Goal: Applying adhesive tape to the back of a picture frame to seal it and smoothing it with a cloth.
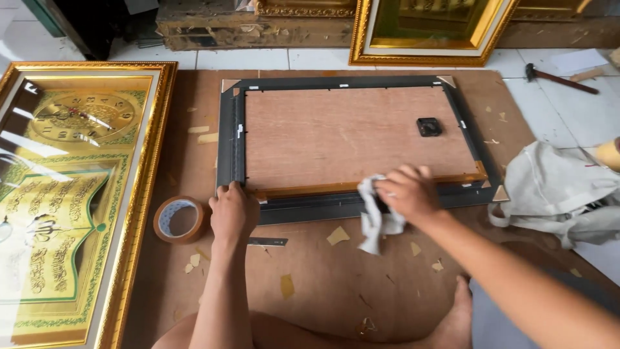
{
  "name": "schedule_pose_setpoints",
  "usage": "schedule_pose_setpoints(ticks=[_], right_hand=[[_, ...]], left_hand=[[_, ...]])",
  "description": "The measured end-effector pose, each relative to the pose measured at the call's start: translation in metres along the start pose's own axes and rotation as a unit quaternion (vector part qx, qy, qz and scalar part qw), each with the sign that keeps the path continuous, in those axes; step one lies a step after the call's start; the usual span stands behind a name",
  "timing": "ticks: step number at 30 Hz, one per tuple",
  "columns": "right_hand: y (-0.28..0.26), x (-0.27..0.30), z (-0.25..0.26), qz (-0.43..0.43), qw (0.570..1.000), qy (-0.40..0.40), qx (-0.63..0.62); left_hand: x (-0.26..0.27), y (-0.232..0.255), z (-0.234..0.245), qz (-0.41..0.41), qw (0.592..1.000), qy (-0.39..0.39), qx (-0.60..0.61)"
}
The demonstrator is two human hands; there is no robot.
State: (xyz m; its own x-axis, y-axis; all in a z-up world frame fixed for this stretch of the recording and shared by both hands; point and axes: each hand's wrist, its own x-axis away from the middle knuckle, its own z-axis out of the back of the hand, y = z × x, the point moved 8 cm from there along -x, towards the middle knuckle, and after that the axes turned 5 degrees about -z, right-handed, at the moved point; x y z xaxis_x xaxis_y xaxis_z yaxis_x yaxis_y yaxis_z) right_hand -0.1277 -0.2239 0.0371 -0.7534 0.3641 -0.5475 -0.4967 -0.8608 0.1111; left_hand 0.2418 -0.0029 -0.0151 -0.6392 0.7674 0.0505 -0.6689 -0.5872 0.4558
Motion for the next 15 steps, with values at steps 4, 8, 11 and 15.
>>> schedule_pose_setpoints(ticks=[4,8,11,15], right_hand=[[0.070,0.042,0.028,-0.148,0.982,-0.097,0.073],[0.025,0.016,0.013,-0.153,0.988,-0.029,0.002],[-0.056,-0.027,-0.016,-0.118,0.983,0.019,-0.142],[-0.180,-0.092,-0.043,-0.040,0.972,0.072,-0.222]], left_hand=[[0.002,0.006,-0.010,-0.007,1.000,0.021,-0.011],[0.009,0.012,0.002,0.028,1.000,0.012,0.002],[0.011,0.008,0.017,0.042,0.999,0.005,0.032],[0.012,-0.001,0.029,0.060,0.995,0.010,0.083]])
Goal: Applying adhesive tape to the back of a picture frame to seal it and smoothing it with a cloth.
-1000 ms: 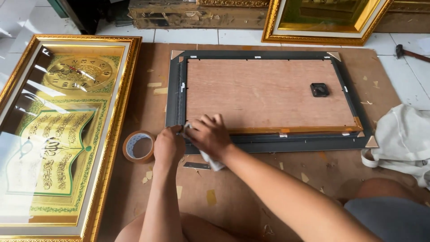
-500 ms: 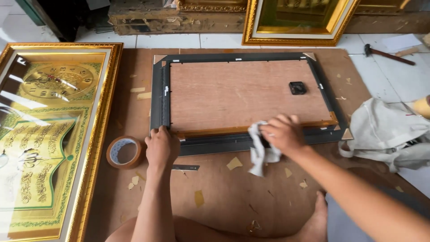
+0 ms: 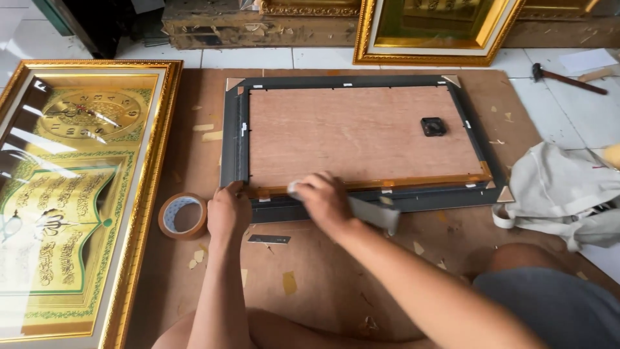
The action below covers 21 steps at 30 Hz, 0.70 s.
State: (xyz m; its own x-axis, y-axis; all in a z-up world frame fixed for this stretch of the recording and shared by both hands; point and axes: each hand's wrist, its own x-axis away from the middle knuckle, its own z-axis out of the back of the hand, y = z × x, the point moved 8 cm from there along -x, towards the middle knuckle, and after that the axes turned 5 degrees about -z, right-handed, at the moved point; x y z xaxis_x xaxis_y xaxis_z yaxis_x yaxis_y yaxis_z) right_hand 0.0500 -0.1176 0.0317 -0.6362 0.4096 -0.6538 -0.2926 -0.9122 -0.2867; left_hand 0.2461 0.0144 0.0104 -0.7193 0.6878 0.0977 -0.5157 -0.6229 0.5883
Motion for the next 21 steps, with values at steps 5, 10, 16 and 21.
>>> schedule_pose_setpoints(ticks=[5,10,16,21], right_hand=[[-0.059,-0.034,-0.054,0.015,0.997,-0.073,-0.035],[-0.043,-0.034,-0.049,0.076,0.993,-0.085,-0.010],[0.075,0.027,0.042,0.117,0.988,-0.098,0.028],[0.189,0.083,0.142,0.040,0.986,-0.129,0.092]], left_hand=[[-0.008,-0.012,-0.005,0.026,0.999,0.030,0.025],[-0.013,-0.015,-0.008,0.061,0.997,0.041,0.030],[-0.010,-0.011,-0.012,0.059,0.998,0.014,0.000],[-0.008,-0.007,-0.015,0.063,0.996,0.051,-0.028]])
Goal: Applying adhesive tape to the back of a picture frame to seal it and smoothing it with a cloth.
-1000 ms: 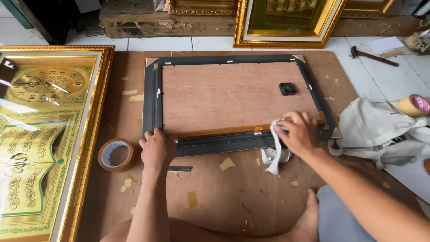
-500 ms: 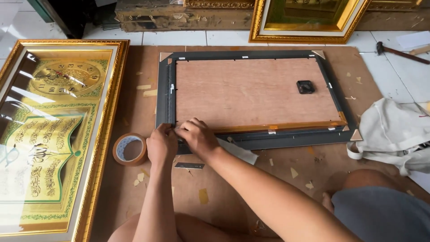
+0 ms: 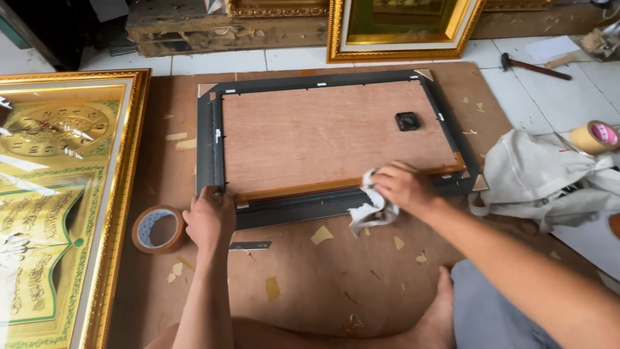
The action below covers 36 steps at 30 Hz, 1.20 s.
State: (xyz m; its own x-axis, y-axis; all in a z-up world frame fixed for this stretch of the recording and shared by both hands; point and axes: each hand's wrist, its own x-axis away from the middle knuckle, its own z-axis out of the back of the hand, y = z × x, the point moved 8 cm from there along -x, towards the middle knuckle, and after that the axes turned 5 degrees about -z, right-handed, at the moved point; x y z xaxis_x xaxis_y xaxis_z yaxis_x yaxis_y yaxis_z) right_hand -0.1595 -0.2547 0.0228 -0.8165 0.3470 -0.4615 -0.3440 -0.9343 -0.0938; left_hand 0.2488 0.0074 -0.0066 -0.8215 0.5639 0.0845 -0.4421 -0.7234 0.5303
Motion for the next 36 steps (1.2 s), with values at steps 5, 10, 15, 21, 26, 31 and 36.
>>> schedule_pose_setpoints(ticks=[5,10,15,21,26,31,36], right_hand=[[0.052,0.046,0.081,-0.051,0.994,-0.020,0.092],[0.121,0.093,0.103,-0.144,0.970,-0.066,0.182],[0.187,0.126,0.074,-0.304,0.926,-0.087,0.204],[0.096,0.089,0.015,-0.421,0.872,-0.245,0.047],[0.027,0.018,0.040,-0.413,0.869,-0.273,0.030],[0.073,0.016,0.048,-0.429,0.886,-0.166,0.062],[0.158,0.125,0.064,-0.540,0.838,-0.074,-0.026]], left_hand=[[0.003,-0.001,-0.008,-0.014,1.000,0.021,-0.009],[0.004,-0.006,-0.013,-0.023,0.999,0.030,0.000],[0.004,-0.008,-0.018,-0.022,0.999,0.041,-0.001],[0.021,0.013,0.003,-0.056,0.997,0.034,0.027],[0.034,-0.017,0.073,-0.062,0.994,0.045,-0.072],[0.032,-0.091,0.070,0.012,0.984,0.021,-0.174],[0.025,-0.066,0.044,0.007,0.988,0.025,-0.154]])
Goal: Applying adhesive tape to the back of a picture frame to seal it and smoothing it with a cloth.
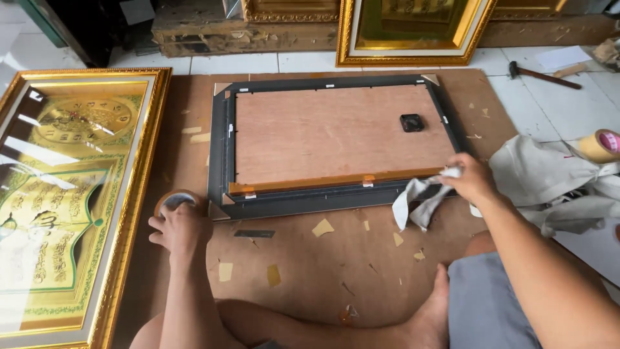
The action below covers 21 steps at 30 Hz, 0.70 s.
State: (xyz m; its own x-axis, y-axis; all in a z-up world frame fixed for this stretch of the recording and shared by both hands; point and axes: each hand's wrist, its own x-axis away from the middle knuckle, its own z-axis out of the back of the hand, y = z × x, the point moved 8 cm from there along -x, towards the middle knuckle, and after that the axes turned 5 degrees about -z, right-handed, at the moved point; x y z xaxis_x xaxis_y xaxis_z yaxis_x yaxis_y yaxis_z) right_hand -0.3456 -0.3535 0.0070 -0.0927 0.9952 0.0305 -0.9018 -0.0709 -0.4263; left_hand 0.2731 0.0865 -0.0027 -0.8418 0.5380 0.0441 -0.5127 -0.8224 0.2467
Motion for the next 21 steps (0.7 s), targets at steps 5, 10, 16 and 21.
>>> schedule_pose_setpoints(ticks=[5,10,16,21], right_hand=[[0.128,-0.036,-0.015,-0.158,0.973,0.038,-0.163],[0.014,0.067,0.009,-0.207,0.897,-0.191,-0.339],[-0.058,0.111,0.011,-0.191,0.917,-0.296,-0.186],[0.006,0.027,-0.012,-0.096,0.994,-0.047,-0.020]], left_hand=[[-0.002,0.006,-0.027,-0.048,0.998,0.042,0.023],[-0.012,-0.003,-0.054,-0.114,0.984,0.138,-0.019],[-0.049,-0.035,-0.101,-0.002,0.998,-0.026,0.063],[-0.040,-0.028,-0.089,0.000,0.997,-0.047,0.061]])
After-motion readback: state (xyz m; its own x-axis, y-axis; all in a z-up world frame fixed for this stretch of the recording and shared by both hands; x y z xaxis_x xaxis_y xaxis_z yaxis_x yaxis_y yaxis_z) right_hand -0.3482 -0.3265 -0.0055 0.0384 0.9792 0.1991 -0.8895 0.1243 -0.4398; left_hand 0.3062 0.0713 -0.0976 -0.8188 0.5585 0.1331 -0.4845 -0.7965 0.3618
